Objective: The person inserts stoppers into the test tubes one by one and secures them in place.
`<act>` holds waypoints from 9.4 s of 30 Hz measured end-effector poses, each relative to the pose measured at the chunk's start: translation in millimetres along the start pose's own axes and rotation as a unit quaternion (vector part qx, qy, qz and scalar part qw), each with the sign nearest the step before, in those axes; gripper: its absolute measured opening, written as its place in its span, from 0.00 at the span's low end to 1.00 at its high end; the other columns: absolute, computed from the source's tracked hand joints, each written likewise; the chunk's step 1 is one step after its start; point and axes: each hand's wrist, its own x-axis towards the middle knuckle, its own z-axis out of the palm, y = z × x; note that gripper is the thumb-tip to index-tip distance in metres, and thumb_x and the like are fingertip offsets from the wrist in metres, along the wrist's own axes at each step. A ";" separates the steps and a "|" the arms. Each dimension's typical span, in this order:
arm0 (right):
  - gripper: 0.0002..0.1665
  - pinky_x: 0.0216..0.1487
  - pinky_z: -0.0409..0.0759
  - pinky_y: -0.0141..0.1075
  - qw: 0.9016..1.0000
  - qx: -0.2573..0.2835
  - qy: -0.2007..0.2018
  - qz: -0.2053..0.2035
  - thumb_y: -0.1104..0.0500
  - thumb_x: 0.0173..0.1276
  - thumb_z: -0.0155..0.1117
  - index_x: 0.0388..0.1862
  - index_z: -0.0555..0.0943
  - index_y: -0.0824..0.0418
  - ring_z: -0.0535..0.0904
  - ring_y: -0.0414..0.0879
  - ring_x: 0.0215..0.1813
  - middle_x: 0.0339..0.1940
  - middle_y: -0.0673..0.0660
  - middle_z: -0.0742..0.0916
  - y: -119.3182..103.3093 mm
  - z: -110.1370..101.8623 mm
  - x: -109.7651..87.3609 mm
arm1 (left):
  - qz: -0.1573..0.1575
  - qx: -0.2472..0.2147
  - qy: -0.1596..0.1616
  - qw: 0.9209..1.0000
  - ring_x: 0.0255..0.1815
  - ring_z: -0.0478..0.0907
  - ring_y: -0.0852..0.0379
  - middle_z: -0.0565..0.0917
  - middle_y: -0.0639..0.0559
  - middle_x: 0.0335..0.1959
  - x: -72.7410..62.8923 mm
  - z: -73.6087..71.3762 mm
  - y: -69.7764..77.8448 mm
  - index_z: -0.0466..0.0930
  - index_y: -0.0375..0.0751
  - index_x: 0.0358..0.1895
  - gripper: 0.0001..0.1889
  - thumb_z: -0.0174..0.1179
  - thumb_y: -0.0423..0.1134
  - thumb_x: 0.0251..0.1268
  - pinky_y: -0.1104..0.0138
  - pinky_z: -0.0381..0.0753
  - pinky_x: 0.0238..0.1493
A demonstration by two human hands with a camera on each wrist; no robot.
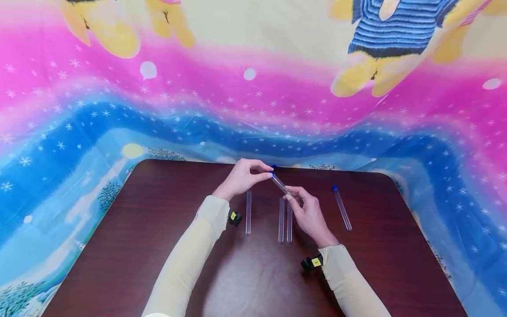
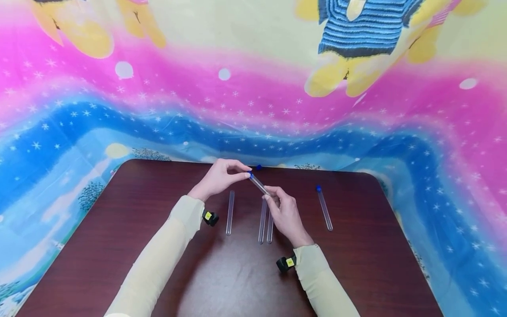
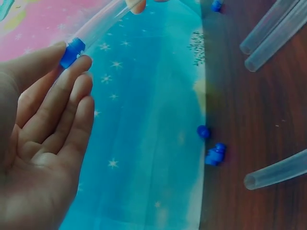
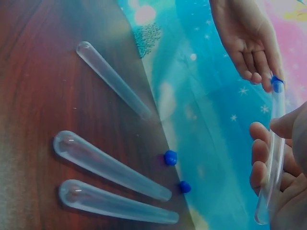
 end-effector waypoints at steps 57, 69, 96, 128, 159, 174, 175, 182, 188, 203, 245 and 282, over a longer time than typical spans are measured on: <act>0.19 0.38 0.80 0.34 1.000 -0.004 0.005 -0.031 0.64 0.76 0.62 0.64 0.82 0.56 0.85 0.49 0.41 0.43 0.56 0.90 -7.3 -6.4 5.6 | -0.013 -0.023 -0.029 0.999 0.49 0.82 0.61 0.88 0.61 0.44 1.7 -8.4 6.9 0.92 0.51 0.45 0.08 0.72 0.44 0.65 0.61 0.79 0.50; 0.18 0.39 0.81 0.38 1.000 -0.008 0.002 -0.018 0.67 0.77 0.60 0.63 0.81 0.62 0.85 0.53 0.43 0.44 0.63 0.89 -13.6 -10.3 7.6 | 0.012 -0.026 -0.029 0.999 0.44 0.83 0.59 0.87 0.56 0.39 6.5 -6.5 14.9 0.84 0.47 0.58 0.19 0.72 0.44 0.65 0.63 0.79 0.53; 0.15 0.41 0.81 0.32 0.998 -0.025 0.052 0.001 0.59 0.78 0.62 0.61 0.82 0.57 0.86 0.48 0.41 0.43 0.53 0.90 2.0 -18.1 5.5 | -0.021 -0.049 0.006 0.999 0.49 0.83 0.60 0.86 0.57 0.48 -5.6 -4.7 2.3 0.85 0.48 0.57 0.19 0.70 0.49 0.66 0.64 0.79 0.56; 0.16 0.36 0.77 0.26 0.994 -0.051 0.089 0.039 0.57 0.77 0.64 0.61 0.82 0.56 0.86 0.46 0.45 0.45 0.52 0.91 16.1 -35.2 -2.2 | -0.018 -0.059 0.005 0.998 0.50 0.82 0.59 0.86 0.56 0.48 -9.9 -0.3 -16.7 0.81 0.43 0.63 0.27 0.76 0.43 0.60 0.64 0.80 0.56; 0.19 0.32 0.74 0.29 0.982 -0.116 0.097 0.111 0.52 0.76 0.65 0.62 0.82 0.57 0.83 0.50 0.39 0.47 0.56 0.90 44.9 -62.2 -14.7 | -0.042 -0.055 0.019 0.997 0.51 0.82 0.50 0.85 0.52 0.48 -7.6 0.0 -38.6 0.79 0.40 0.64 0.28 0.76 0.39 0.60 0.62 0.81 0.54; 0.17 0.38 0.75 0.26 0.974 -0.153 0.105 0.131 0.57 0.72 0.70 0.55 0.85 0.63 0.80 0.49 0.40 0.39 0.59 0.87 54.6 -66.3 -18.7 | -0.060 0.045 0.022 0.997 0.52 0.81 0.50 0.84 0.48 0.52 11.1 7.9 -52.6 0.81 0.43 0.61 0.24 0.74 0.40 0.62 0.60 0.78 0.56; 0.17 0.38 0.75 0.27 0.973 -0.156 0.103 0.135 0.57 0.72 0.70 0.55 0.85 0.63 0.80 0.49 0.40 0.39 0.59 0.87 54.9 -66.7 -19.2 | -0.060 0.056 0.019 0.996 0.53 0.80 0.50 0.84 0.49 0.52 12.9 8.4 -52.5 0.81 0.43 0.61 0.23 0.74 0.40 0.63 0.59 0.78 0.57; 0.18 0.39 0.76 0.30 0.970 -0.163 0.089 0.159 0.55 0.73 0.69 0.56 0.84 0.63 0.80 0.50 0.41 0.40 0.59 0.87 57.8 -68.2 -22.3 | -0.076 0.160 -0.006 0.984 0.61 0.77 0.49 0.82 0.48 0.58 24.8 13.1 -51.3 0.80 0.46 0.64 0.21 0.68 0.41 0.69 0.58 0.75 0.60; 0.20 0.40 0.78 0.32 0.968 -0.159 0.072 0.180 0.52 0.74 0.67 0.59 0.84 0.62 0.80 0.50 0.43 0.43 0.58 0.87 59.2 -67.6 -24.4 | -0.079 0.226 -0.035 0.970 0.68 0.71 0.50 0.79 0.52 0.64 36.2 19.6 -50.1 0.79 0.47 0.67 0.22 0.64 0.43 0.73 0.58 0.70 0.67; 0.21 0.38 0.79 0.31 0.970 -0.142 0.067 0.187 0.51 0.74 0.67 0.59 0.83 0.61 0.80 0.50 0.42 0.42 0.58 0.87 61.4 -67.4 -29.0 | -0.094 0.324 -0.048 0.940 0.66 0.74 0.48 0.79 0.47 0.65 40.0 40.9 -71.9 0.80 0.45 0.67 0.20 0.61 0.38 0.75 0.57 0.74 0.64; 0.22 0.27 0.77 0.41 0.932 -0.257 0.000 0.256 0.54 0.71 0.71 0.55 0.84 0.68 0.78 0.47 0.22 0.29 0.56 0.85 60.1 -66.7 -7.6 | -0.122 0.378 -0.065 0.916 0.53 0.82 0.51 0.86 0.50 0.51 34.7 44.6 -79.8 0.88 0.44 0.51 0.09 0.66 0.36 0.70 0.59 0.82 0.51; 0.23 0.29 0.82 0.44 0.918 -0.275 -0.009 0.285 0.55 0.71 0.70 0.57 0.83 0.69 0.82 0.51 0.27 0.35 0.62 0.87 70.5 -73.1 -10.0 | -0.120 0.313 -0.007 0.942 0.45 0.83 0.54 0.87 0.51 0.45 22.4 31.6 -86.9 0.90 0.45 0.48 0.10 0.72 0.39 0.65 0.60 0.82 0.47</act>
